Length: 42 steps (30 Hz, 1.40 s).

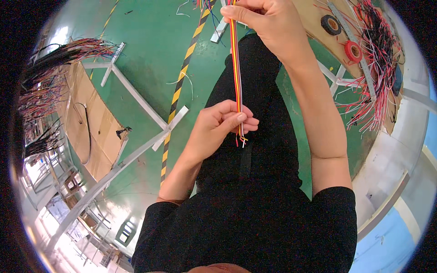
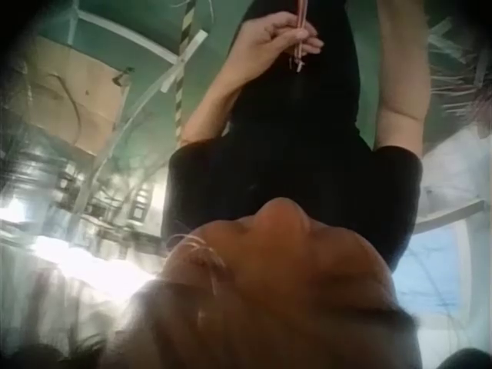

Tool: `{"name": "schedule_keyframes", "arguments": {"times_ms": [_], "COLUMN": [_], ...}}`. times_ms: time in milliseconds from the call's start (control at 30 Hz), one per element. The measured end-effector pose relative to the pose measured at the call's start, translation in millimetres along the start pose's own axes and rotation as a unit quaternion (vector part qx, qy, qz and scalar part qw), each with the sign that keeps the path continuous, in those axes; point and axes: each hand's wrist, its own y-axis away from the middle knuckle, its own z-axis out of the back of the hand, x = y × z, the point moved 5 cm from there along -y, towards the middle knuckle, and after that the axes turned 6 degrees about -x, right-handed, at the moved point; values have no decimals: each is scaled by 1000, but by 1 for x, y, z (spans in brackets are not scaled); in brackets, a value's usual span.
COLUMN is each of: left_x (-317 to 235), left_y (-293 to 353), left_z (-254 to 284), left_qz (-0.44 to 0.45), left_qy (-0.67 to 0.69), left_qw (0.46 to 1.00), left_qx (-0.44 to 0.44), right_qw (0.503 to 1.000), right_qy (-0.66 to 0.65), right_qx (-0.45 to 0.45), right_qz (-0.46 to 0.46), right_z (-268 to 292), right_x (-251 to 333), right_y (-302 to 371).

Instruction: The person assembles a wiring harness by bundling electrical wires, measuring them with a ruler, and taping them together with a tape dispenser.

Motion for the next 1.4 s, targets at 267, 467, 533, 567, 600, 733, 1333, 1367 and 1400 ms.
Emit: {"name": "schedule_keyframes", "arguments": {"times_ms": [267, 467, 533, 567, 600, 733, 1333, 1367, 1400], "left_x": [3, 6, 8, 8, 7, 9, -33, -30, -28], "left_y": [4, 3, 2, 2, 2, 2, -10, -9, -8], "left_z": [0, 1, 1, 1, 0, -1, 19, 20, 21], "left_qz": [-11, -18, -2, -3, -5, 0, -108, -99, -85], "left_qy": [-2, -4, -16, -16, -15, -21, 31, 31, 20], "left_qw": [1000, 1000, 1000, 1000, 1000, 1000, 994, 995, 996], "left_qx": [-8, -4, 7, 5, 4, 22, 4, 3, 3], "right_qw": [999, 1000, 1000, 1000, 999, 999, 994, 990, 991], "right_qy": [42, 23, 29, 29, 30, 18, -88, -127, -120], "right_qx": [-11, -4, 5, 4, -2, -5, 41, 42, 37], "right_qz": [-9, -1, -5, -4, 11, 46, -44, -49, -38], "right_z": [2, 2, 2, 2, 2, 1, -3, -4, -4], "right_x": [6, 3, 4, 4, 6, 0, 4, 4, 3], "right_y": [4, 2, 1, 0, -1, 1, 12, 11, 10]}}
